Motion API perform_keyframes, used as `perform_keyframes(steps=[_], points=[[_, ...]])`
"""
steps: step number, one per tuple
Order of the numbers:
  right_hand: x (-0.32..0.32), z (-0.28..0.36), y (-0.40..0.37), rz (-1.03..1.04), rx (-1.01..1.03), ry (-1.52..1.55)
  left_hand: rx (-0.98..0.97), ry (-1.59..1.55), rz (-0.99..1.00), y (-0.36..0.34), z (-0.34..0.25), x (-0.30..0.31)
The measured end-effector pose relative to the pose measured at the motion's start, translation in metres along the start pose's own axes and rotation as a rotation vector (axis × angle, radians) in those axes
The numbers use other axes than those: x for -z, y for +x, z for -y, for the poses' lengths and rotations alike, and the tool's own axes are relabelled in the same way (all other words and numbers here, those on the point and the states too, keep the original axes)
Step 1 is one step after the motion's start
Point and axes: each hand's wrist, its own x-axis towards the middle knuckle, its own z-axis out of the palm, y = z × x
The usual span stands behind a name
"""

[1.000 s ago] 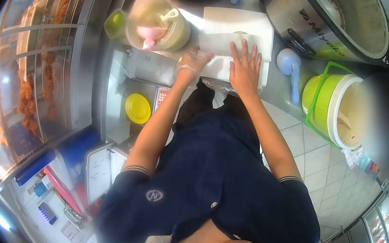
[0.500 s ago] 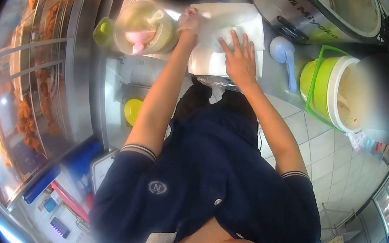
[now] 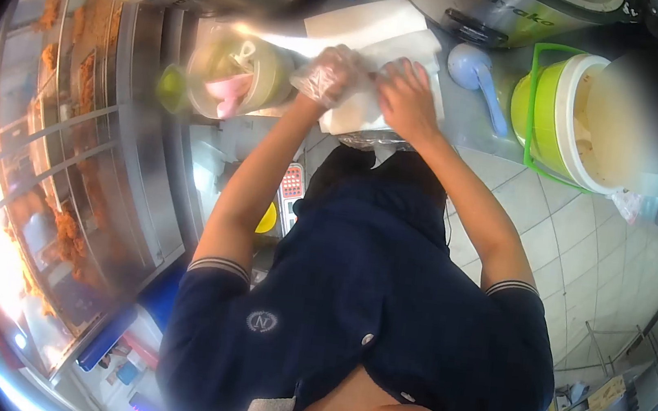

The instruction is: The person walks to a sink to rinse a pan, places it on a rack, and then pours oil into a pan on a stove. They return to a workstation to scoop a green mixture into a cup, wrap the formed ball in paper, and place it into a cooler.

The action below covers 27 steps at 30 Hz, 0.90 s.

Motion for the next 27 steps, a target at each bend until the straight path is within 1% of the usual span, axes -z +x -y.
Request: perform_keyframes(steps=[1,2,4,5,6,8,9,10,11,12,13,14,15,16,18,19,20,22,23,24,26,27], points=[[0.002,-0.005,0.006,-0.054,0.034,0.000,-0.034,0.036,-0.019,-0.006,0.002,-0.007],[0.007,-0.007,0.018,-0.055,0.038,0.002,-0.030,0.039,-0.018,-0.007,0.005,-0.009],[0.019,-0.015,0.038,-0.241,0.091,-0.183,0.001,-0.072,-0.127,-0.013,0.006,-0.015],[0.019,-0.026,0.047,-0.146,0.126,-0.179,0.025,-0.171,-0.169,-0.014,0.004,-0.017],[0.016,-0.035,0.046,-0.146,0.126,-0.184,0.023,-0.173,-0.173,-0.015,0.003,-0.019],[0.004,-0.047,0.038,0.261,-0.098,0.070,0.035,-0.150,-0.021,-0.018,0.003,-0.020],[0.003,-0.047,0.034,0.256,-0.089,0.065,0.233,-0.295,0.191,-0.016,-0.006,-0.007],[0.003,-0.044,0.024,0.102,-0.023,0.103,0.240,-0.292,0.181,-0.023,-0.013,0.001],[0.003,-0.042,0.015,-0.047,0.043,0.144,0.213,-0.299,0.107,-0.031,-0.021,0.007],[0.003,-0.042,0.012,-0.041,0.056,0.140,0.187,-0.305,0.031,-0.034,-0.024,0.008],[0.002,-0.041,0.007,-0.023,0.030,0.101,0.197,-0.309,0.026,-0.035,-0.024,0.003],[0.001,-0.041,0.001,-0.005,0.000,0.063,0.307,-0.374,0.044,-0.038,-0.024,-0.008],[-0.004,-0.048,0.004,0.049,-0.031,0.096,0.412,-0.437,0.064,-0.038,-0.024,-0.017],[-0.009,-0.055,0.009,0.051,-0.031,0.094,0.412,-0.440,0.062,-0.036,-0.023,-0.027],[-0.001,-0.056,0.031,0.212,-0.148,0.118,0.635,-0.539,-0.020,-0.028,-0.017,-0.047],[0.007,-0.049,0.046,0.187,-0.232,0.244,0.931,-1.041,-0.312,-0.025,-0.008,-0.071],[0.005,-0.054,0.055,0.178,-0.239,0.237,0.918,-1.045,-0.309,-0.018,-0.006,-0.065],[0.002,-0.066,0.069,0.247,-0.022,-0.039,0.846,-0.373,-0.306,-0.002,-0.007,-0.046],[0.008,-0.059,0.070,0.296,-0.069,-0.040,0.876,-0.239,0.072,0.000,-0.004,-0.053],[0.006,-0.054,0.063,0.296,-0.076,-0.043,0.869,-0.243,0.074,-0.004,-0.007,-0.059],[-0.011,-0.047,0.048,0.116,-0.166,-0.068,0.691,-0.180,-0.017,-0.008,-0.010,-0.066],[-0.028,-0.047,0.038,0.073,-0.228,-0.036,0.726,-0.219,-0.085,-0.006,-0.014,-0.062]])
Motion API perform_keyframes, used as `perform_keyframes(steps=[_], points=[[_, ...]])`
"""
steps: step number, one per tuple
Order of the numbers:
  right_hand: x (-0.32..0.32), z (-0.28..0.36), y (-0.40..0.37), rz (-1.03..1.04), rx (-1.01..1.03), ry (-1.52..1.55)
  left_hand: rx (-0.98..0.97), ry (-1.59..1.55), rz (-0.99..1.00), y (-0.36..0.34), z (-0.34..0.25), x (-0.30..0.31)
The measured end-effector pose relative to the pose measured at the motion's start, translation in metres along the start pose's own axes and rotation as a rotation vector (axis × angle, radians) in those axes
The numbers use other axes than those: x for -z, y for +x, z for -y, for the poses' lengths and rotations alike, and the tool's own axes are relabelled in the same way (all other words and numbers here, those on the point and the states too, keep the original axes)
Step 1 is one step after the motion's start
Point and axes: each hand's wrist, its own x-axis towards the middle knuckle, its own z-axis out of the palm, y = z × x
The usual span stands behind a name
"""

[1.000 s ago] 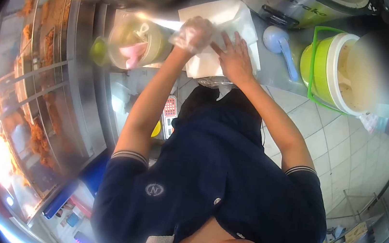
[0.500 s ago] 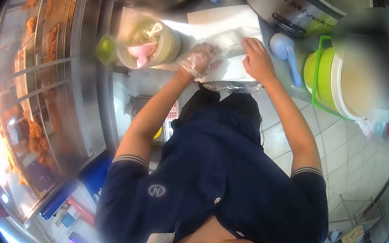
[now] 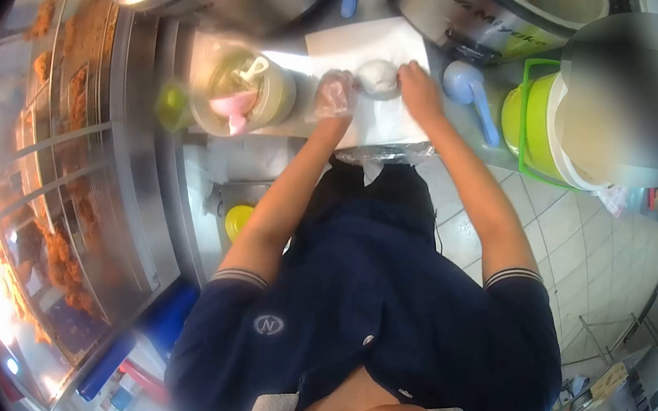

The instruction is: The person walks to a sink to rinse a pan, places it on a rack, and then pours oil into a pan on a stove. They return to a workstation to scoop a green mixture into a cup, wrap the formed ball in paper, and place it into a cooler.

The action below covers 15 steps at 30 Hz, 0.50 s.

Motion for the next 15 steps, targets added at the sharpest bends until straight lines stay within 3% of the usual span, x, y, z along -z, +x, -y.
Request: perform_keyframes(steps=[3,4,5,7,9,11,12,13,15], points=[[-0.004,0.009,-0.007,-0.025,-0.124,0.201,0.018,-0.139,-0.028,0.001,-0.018,0.019],[-0.003,0.007,-0.005,-0.036,-0.139,0.190,0.118,-0.262,-0.025,0.000,-0.028,0.024],[-0.003,0.003,-0.003,0.038,-0.182,0.318,0.095,-0.270,-0.015,-0.002,-0.042,0.034],[0.009,0.002,-0.001,0.084,-0.240,0.440,0.157,-0.689,-0.066,-0.004,-0.072,0.061],[0.049,0.023,-0.018,0.087,-0.689,1.753,0.130,-0.811,-0.031,-0.010,-0.093,0.069],[0.076,0.033,-0.045,0.063,-0.617,1.790,0.068,-1.221,0.039,-0.015,-0.102,0.063],[0.084,0.037,-0.058,0.068,-0.531,1.828,0.057,-1.222,0.050,-0.014,-0.104,0.056],[0.083,0.036,-0.073,0.064,-0.528,1.831,-0.061,-1.103,0.193,-0.015,-0.104,0.047],[0.070,0.020,-0.104,-0.116,-0.767,1.747,-0.271,-0.845,0.441,-0.014,-0.104,0.033]])
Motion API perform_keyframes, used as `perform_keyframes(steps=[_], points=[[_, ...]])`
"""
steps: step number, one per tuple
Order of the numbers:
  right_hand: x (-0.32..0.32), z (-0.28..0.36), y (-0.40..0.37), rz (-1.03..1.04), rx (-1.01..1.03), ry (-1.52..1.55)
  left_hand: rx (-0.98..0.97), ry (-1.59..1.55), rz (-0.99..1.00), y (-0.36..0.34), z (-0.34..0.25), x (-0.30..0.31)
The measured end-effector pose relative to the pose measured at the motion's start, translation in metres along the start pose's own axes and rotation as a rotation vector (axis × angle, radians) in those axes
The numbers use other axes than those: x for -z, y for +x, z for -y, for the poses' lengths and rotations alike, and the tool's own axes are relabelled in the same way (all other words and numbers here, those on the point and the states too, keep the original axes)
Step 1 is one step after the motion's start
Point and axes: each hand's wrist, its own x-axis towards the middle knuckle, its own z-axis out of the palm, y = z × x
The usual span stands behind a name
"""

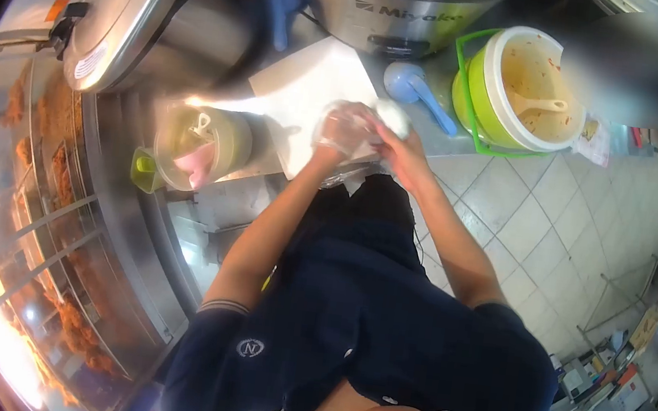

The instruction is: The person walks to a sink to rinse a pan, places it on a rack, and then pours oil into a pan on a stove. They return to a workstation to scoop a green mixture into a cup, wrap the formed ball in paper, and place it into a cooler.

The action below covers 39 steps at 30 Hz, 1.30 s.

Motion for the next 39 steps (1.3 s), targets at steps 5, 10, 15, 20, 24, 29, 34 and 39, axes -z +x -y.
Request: perform_keyframes(steps=[5,10,15,20,24,29,34,39], points=[[0.060,-0.003,-0.015,-0.372,0.620,-1.043,0.106,0.050,-0.143,-0.010,-0.031,-0.026],[0.067,-0.001,0.001,-0.418,0.626,-1.336,-0.223,0.317,-0.411,-0.044,-0.084,0.033],[0.045,0.002,-0.006,-0.478,0.518,-1.596,-0.222,0.639,-0.726,-0.123,-0.113,0.121],[0.000,0.052,-0.035,-0.451,0.520,-1.650,0.139,0.914,-0.914,-0.184,-0.115,0.172],[-0.059,0.059,-0.005,0.059,0.556,-1.217,0.029,0.823,-0.745,-0.176,-0.097,0.188],[-0.201,0.031,0.023,0.463,0.503,-1.060,-0.206,0.680,-0.885,-0.182,-0.093,0.216],[-0.284,0.002,0.054,0.634,0.620,-1.348,-0.090,0.814,-1.313,-0.225,-0.123,0.223],[-0.355,-0.010,0.052,0.854,0.787,-1.930,-0.276,-0.490,-1.624,-0.250,-0.113,0.226]])
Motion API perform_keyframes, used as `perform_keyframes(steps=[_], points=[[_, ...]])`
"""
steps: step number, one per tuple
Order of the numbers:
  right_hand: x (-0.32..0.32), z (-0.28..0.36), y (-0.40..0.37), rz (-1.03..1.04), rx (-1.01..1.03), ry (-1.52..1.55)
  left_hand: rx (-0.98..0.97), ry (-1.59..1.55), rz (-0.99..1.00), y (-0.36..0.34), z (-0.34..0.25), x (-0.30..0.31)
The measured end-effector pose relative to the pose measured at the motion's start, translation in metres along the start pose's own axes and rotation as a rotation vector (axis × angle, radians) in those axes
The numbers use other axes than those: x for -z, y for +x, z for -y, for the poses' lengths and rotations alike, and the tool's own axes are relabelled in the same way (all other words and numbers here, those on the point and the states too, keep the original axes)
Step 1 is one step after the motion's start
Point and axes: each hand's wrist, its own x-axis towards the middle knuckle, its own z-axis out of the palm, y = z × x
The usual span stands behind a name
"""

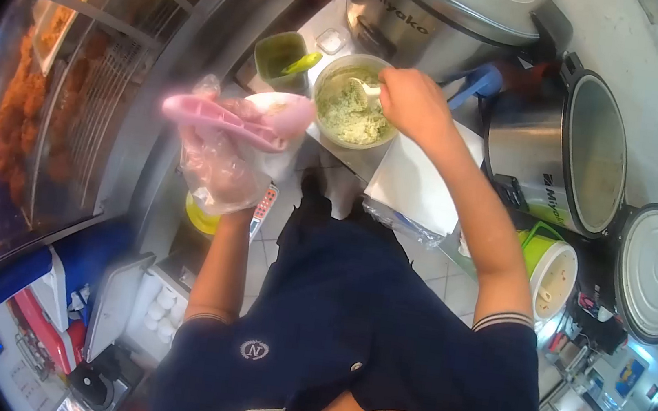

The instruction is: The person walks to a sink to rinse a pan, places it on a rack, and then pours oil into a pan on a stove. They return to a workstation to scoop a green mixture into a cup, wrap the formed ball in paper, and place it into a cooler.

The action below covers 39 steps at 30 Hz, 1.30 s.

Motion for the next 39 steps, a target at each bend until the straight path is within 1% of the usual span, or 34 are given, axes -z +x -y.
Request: perform_keyframes(steps=[1,2,3,4,5,6,7,8,9,10,11,13,14,15,16,18,19,21,22,24,25,27,29,31,33,35,37,39], points=[[0.002,0.008,0.011,0.193,-0.027,-0.177,0.013,-0.008,-0.014,0.004,0.008,0.012],[-0.004,0.012,0.021,0.255,0.024,-0.230,0.094,-0.001,0.023,0.011,0.017,0.024],[-0.010,0.013,0.025,0.268,0.023,-0.243,0.175,0.002,0.063,0.015,0.024,0.034],[-0.015,0.012,0.029,0.303,0.104,-0.324,0.227,0.212,0.027,0.016,0.029,0.039],[-0.017,0.012,0.035,0.337,0.186,-0.410,0.439,0.267,0.018,0.024,0.031,0.042],[-0.003,0.022,0.036,0.356,0.184,-0.433,0.236,0.445,0.105,0.023,0.055,0.053],[0.016,0.032,0.034,0.384,0.157,-0.530,0.039,0.625,0.186,0.018,0.080,0.062],[0.035,0.043,0.030,0.413,0.132,-0.624,0.121,0.685,0.266,0.019,0.081,0.057],[0.048,0.048,0.026,0.372,0.180,-0.674,0.202,0.745,0.356,0.019,0.081,0.048],[0.047,0.051,0.028,0.444,0.114,-0.724,0.150,1.076,0.355,0.017,0.089,0.041],[0.044,0.054,0.029,0.510,0.043,-0.771,0.167,1.069,0.362,0.019,0.096,0.034],[0.005,0.035,0.030,0.501,0.038,-0.749,0.326,1.046,0.473,0.027,0.109,0.020],[-0.010,0.024,0.034,0.474,0.045,-0.734,0.208,1.044,0.407,0.027,0.117,0.015],[-0.015,0.021,0.041,0.486,0.029,-0.756,0.218,1.016,0.415,0.027,0.131,0.012],[-0.021,0.020,0.044,0.492,0.025,-0.723,0.167,0.983,0.392,0.025,0.146,0.014],[-0.024,0.022,0.048,0.489,0.016,-0.667,0.032,0.962,0.313,0.022,0.149,0.009],[-0.025,0.024,0.048,0.499,0.005,-0.662,0.042,0.961,0.325,0.022,0.149,0.009],[-0.030,0.025,0.042,0.438,0.034,-0.584,-0.049,0.876,0.334,0.021,0.150,0.011],[-0.032,0.026,0.038,0.441,0.024,-0.578,-0.066,0.836,0.335,0.021,0.154,0.012],[-0.035,0.027,0.027,0.402,0.080,-0.392,-0.039,0.826,0.335,0.020,0.152,0.013],[-0.037,0.024,0.026,0.409,0.077,-0.387,-0.019,0.818,0.328,0.020,0.150,0.014],[-0.043,0.013,0.029,0.413,-0.041,-0.181,-0.005,0.855,0.351,0.020,0.147,0.015],[-0.053,0.008,0.032,0.384,-0.090,-0.155,-0.010,0.878,0.398,0.021,0.148,0.015],[-0.056,0.005,0.024,0.352,-0.146,-0.132,-0.024,0.868,0.386,0.020,0.154,0.016],[-0.055,0.009,0.018,0.342,-0.219,-0.047,-0.046,0.867,0.399,0.021,0.154,0.016],[-0.042,0.010,0.014,0.353,-0.217,-0.011,-0.072,0.871,0.391,0.022,0.153,0.014],[-0.038,0.010,0.015,0.371,-0.207,0.029,-0.040,0.885,0.368,0.021,0.150,0.014],[-0.039,0.010,0.012,0.377,-0.170,-0.012,-0.017,0.893,0.380,0.020,0.148,0.015]])
